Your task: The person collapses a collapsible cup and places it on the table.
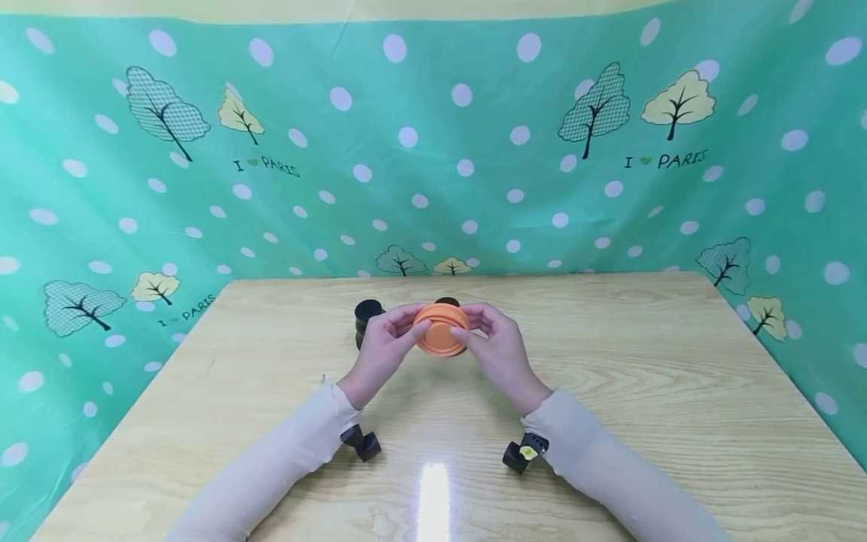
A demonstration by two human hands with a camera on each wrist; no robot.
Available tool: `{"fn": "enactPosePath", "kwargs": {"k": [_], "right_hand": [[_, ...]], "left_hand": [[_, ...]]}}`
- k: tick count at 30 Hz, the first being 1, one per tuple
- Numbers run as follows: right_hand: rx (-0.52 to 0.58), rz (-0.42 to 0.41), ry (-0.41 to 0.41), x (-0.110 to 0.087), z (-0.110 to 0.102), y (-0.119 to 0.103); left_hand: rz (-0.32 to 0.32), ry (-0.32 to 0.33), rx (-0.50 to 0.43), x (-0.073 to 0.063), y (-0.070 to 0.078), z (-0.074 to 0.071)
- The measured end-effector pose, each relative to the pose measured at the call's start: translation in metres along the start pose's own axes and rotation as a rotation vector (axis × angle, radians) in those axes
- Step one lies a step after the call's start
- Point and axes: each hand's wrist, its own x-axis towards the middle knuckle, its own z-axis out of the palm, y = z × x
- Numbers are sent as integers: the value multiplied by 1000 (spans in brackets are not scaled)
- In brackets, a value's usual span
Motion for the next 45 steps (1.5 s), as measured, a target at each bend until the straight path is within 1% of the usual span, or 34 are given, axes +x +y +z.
{"fn": "enactPosePath", "kwargs": {"k": [3, 6, 12, 15, 22, 28, 33, 37, 41, 45], "right_hand": [[16, 5, -8, 1, -1, 3], [23, 4, -26, 2, -2, 4], [4, 6, -25, 3, -6, 3], [-4, 19, -38, 3, -8, 5], [5, 42, -72, 2, -9, 5], [31, 48, -109, 0, -11, 4], [33, 57, -133, -1, -14, 3], [27, 89, -155, -2, -15, 1], [-4, 121, -163, -2, -17, 0], [-24, 137, -165, -1, -20, -1]], "left_hand": [[1, -18, -6, 0, -2, -1], [6, -22, 2, 0, -3, -2], [17, -52, 27, 1, -1, -6], [4, -63, 37, 1, -2, -8], [-66, -95, 44, -1, 2, -12], [-87, -119, 67, -3, 8, -13], [-109, -118, 64, -4, 10, -12], [-114, -115, 72, -5, 10, -12], [-112, -113, 75, -6, 10, -12], [-102, -112, 61, -7, 8, -13]]}}
